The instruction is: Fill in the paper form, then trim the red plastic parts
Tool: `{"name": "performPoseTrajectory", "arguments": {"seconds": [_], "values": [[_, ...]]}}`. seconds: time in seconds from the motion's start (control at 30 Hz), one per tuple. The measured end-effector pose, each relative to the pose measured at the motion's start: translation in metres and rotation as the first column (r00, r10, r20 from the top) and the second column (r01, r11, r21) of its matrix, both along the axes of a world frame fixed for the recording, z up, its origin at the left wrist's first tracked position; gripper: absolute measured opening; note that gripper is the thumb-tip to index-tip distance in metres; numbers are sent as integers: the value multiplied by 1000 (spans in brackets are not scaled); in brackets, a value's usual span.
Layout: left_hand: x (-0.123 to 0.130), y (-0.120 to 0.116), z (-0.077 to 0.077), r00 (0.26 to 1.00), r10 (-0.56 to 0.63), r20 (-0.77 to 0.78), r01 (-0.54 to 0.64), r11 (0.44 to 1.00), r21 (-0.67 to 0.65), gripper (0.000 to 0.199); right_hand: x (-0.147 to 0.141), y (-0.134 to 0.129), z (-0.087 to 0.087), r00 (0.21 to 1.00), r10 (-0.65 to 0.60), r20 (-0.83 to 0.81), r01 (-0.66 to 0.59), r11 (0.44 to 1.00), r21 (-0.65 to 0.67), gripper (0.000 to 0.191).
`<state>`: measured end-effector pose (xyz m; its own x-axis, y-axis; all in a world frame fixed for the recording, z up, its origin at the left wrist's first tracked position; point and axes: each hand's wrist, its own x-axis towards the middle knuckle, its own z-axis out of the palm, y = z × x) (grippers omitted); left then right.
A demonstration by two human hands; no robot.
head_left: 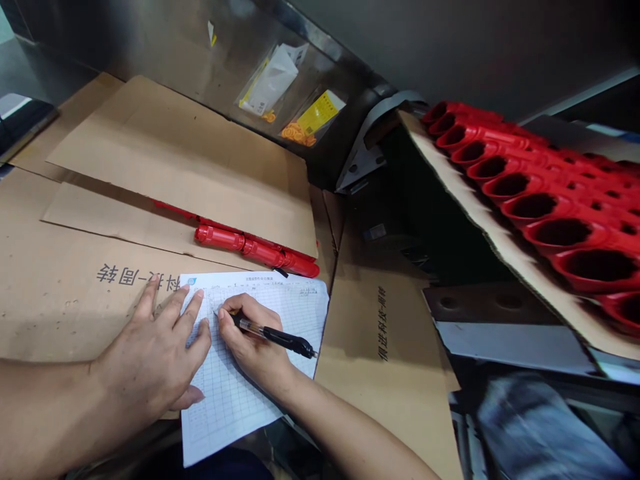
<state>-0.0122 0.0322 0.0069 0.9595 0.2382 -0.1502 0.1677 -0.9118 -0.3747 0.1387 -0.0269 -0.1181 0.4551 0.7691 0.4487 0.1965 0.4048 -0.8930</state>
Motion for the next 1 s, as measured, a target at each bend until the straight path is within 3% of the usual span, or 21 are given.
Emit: {"name": "performPoseTrajectory", "arguments": {"seconds": [0.33,0.43,0.5,0.63,0.7,0.8,0.9,1.0], "values": [[7,-1,8,999,-34,17,34,999,-22,78,1,-1,1,999,23,-35,-23,1000,6,16],[6,-2,6,1000,-16,19,16,1000,-9,78,1,-3,0,987,75,-145,-81,996,-31,17],[5,-2,6,1000,-1,23,1,1000,-4,79,0,-2,-2,938,108,-330,-129,991,-44,18],[10,2,12,1000,-1,-13,1,999,53,66,-2,3,-4,744,151,-651,-153,987,54,29],[16,6,18,995,93,-45,-86,988,128,62,-3,7,-3,681,176,-710,-146,984,105,36],[26,15,26,950,304,-67,-290,942,168,91,-2,10,-1,655,198,-729,-127,980,152,41],[27,23,25,921,386,-50,-383,922,66,107,-1,10,0,668,239,-705,-128,970,207,46],[22,27,18,904,420,81,-398,896,-197,101,-3,9,-1,686,269,-676,-122,959,258,52]]}}
